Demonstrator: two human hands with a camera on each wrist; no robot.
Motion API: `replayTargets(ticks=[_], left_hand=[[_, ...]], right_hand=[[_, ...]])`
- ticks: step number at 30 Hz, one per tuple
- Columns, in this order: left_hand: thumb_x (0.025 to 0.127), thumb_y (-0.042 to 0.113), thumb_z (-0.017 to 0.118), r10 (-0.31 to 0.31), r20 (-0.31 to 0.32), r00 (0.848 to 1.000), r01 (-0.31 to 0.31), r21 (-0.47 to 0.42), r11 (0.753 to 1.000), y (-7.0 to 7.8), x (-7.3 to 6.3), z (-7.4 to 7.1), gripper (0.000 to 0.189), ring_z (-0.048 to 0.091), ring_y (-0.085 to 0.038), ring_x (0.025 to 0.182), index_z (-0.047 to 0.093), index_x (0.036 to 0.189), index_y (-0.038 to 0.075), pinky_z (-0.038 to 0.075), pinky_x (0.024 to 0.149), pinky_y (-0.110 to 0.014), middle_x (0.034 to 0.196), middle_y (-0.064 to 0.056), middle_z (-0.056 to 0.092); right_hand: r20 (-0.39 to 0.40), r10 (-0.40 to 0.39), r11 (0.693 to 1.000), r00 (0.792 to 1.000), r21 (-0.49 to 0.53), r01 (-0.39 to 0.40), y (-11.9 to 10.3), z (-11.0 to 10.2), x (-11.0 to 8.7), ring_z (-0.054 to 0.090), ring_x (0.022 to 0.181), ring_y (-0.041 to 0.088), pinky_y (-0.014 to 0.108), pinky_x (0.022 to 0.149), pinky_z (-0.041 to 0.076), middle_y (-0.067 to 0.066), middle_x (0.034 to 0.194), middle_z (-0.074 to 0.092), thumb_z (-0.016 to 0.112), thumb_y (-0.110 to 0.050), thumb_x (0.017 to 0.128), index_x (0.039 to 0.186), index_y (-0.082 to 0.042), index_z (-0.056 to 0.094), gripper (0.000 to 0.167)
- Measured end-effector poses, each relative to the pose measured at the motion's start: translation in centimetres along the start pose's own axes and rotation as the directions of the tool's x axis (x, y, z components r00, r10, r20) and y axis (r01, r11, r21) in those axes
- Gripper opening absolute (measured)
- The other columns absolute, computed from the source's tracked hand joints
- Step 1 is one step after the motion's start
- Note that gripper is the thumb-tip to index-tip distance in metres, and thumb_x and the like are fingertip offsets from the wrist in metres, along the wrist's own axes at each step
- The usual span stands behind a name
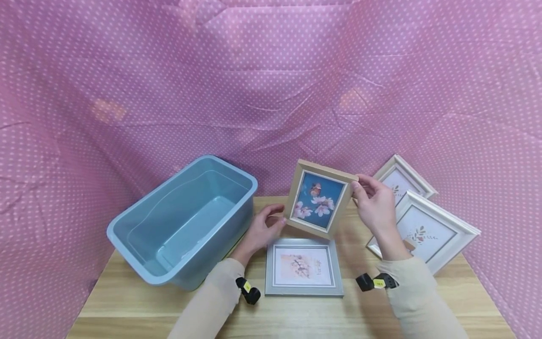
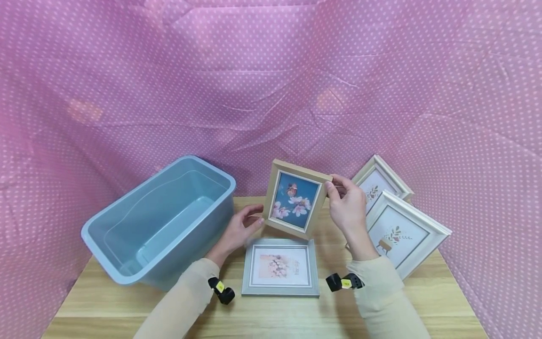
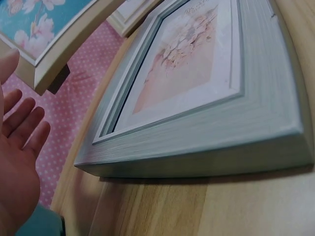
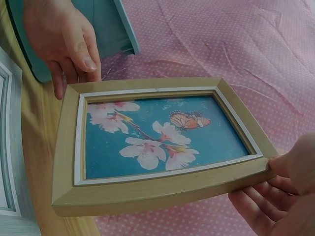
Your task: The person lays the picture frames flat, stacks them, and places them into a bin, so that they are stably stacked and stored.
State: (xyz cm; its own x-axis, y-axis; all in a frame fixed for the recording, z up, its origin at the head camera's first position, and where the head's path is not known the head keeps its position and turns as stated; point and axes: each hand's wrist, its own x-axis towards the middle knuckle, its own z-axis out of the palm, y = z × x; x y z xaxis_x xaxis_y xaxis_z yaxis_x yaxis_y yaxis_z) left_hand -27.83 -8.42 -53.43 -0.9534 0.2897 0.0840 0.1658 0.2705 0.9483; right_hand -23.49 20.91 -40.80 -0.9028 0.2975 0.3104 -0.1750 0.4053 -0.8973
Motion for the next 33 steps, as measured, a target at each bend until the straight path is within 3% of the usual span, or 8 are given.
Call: replayTargets(ticks=[11,15,24,28,33], left_hand=[[0.102,0.031,0.072,0.054,0.116,0.992,-0.054,-0.003,0.999,0.2,-0.4,-0.6,0.077,0.039,-0.039,0.160,0.036,0.168,0.014,0.034,0.131,-0.060,0.174,-0.005,0.040],[0.100,0.033,0.075,0.065,0.157,0.986,-0.067,0.006,0.998,0.2,-0.6,-0.7,0.084,0.037,-0.041,0.161,0.031,0.170,0.018,0.033,0.132,-0.062,0.177,-0.003,0.035],[0.096,0.039,0.078,0.094,0.231,0.968,-0.093,-0.016,0.996,0.2,-1.0,-1.0,0.096,0.034,-0.033,0.164,0.023,0.173,0.023,0.029,0.133,-0.062,0.179,-0.003,0.030],[0.094,0.037,0.080,0.121,0.263,0.957,-0.110,-0.057,0.992,0.5,-1.0,-1.0,0.099,0.031,-0.032,0.165,0.022,0.173,0.022,0.027,0.134,-0.063,0.179,-0.004,0.029],[0.094,0.038,0.079,0.118,0.278,0.953,-0.107,-0.055,0.993,0.6,-1.1,-1.1,0.095,0.040,-0.034,0.160,0.027,0.172,0.021,0.026,0.133,-0.066,0.174,-0.007,0.041]], right_hand=[[0.027,0.003,0.999,1.000,0.035,-0.004,-0.8,-0.6,-0.5,0.065,0.084,-0.017,0.006,0.081,0.059,0.033,0.123,0.072,0.065,-0.004,0.106,0.137,0.010,0.066,0.034],[0.043,-0.006,1.000,0.999,0.020,0.005,-1.2,-0.8,-0.8,0.065,0.083,-0.017,0.006,0.079,0.059,0.034,0.123,0.073,0.065,-0.005,0.106,0.137,0.010,0.066,0.034],[0.101,-0.011,1.000,0.995,0.018,0.010,-1.9,-0.9,-1.4,0.066,0.084,-0.017,0.009,0.080,0.060,0.036,0.123,0.073,0.065,-0.005,0.107,0.138,0.011,0.065,0.035],[0.120,-0.016,1.000,0.993,0.014,0.014,-2.1,-0.9,-1.6,0.065,0.084,-0.018,0.007,0.081,0.059,0.035,0.125,0.073,0.064,-0.006,0.107,0.139,0.010,0.065,0.036],[0.128,-0.028,1.000,0.991,0.004,0.028,-2.2,-0.8,-1.7,0.065,0.084,-0.019,0.007,0.081,0.059,0.034,0.125,0.074,0.064,-0.007,0.108,0.139,0.010,0.065,0.035]])
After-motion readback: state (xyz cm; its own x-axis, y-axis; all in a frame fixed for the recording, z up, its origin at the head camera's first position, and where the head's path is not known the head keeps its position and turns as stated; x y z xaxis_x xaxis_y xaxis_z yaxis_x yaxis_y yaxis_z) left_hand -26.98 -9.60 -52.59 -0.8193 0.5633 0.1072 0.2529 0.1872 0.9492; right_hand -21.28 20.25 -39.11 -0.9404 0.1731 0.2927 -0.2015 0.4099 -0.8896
